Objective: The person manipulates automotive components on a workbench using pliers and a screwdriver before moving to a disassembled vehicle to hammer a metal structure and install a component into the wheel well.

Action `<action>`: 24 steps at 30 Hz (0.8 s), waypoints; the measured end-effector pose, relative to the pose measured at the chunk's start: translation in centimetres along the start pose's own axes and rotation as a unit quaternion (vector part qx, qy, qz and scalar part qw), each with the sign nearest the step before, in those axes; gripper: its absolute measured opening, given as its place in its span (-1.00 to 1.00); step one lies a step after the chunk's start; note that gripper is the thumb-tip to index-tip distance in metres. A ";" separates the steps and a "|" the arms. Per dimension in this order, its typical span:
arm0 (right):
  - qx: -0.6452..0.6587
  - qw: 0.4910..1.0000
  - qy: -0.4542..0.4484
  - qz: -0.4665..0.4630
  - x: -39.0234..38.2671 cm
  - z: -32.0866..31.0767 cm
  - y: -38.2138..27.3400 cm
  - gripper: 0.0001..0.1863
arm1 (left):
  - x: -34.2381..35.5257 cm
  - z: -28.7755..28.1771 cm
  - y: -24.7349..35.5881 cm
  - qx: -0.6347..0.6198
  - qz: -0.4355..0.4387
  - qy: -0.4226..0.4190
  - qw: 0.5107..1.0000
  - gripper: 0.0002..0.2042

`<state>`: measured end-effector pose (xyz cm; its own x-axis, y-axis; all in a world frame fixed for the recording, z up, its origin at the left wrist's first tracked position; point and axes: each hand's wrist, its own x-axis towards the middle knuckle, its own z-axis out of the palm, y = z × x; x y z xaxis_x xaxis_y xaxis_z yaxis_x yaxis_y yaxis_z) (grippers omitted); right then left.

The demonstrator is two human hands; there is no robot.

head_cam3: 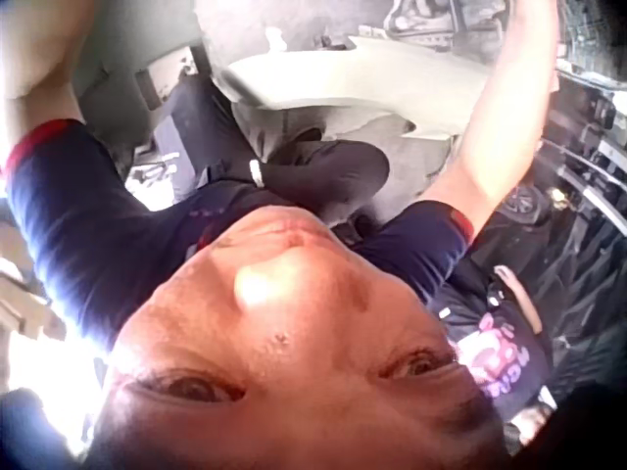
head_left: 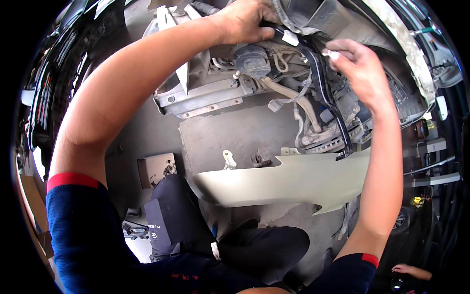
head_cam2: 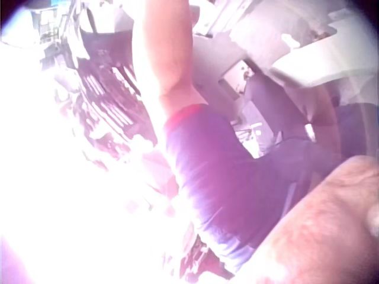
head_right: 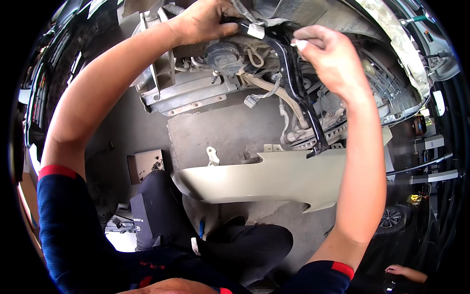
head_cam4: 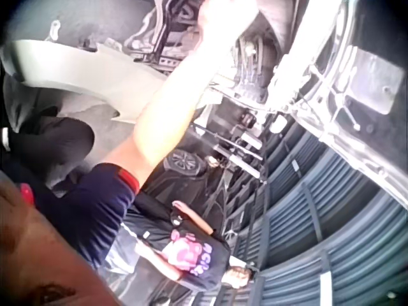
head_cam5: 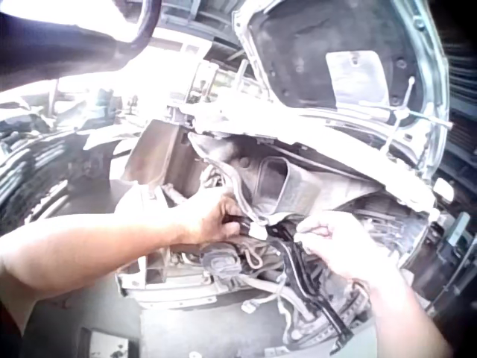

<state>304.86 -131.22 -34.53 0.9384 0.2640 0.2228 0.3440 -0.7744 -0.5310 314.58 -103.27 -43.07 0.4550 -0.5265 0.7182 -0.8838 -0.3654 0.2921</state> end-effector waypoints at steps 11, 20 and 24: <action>-0.006 0.992 0.083 -0.092 3.8 3.9 2.6 -0.81 | 0.1 0.6 -0.9 0.041 -0.020 -0.023 0.999 -0.72; -0.027 0.985 0.113 -0.124 3.5 4.0 2.3 -0.82 | 0.1 0.0 0.2 0.009 -0.050 -0.036 0.998 -0.74; -0.018 0.986 0.130 -0.100 3.5 4.2 3.1 -0.76 | 0.5 0.1 0.3 0.007 -0.047 -0.037 0.998 -0.72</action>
<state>309.30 -130.25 -38.86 0.8106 0.2602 0.5247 0.5149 -0.7435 -0.4267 314.49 -103.70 -42.70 0.5427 -0.5442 0.6398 -0.8357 -0.4264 0.3462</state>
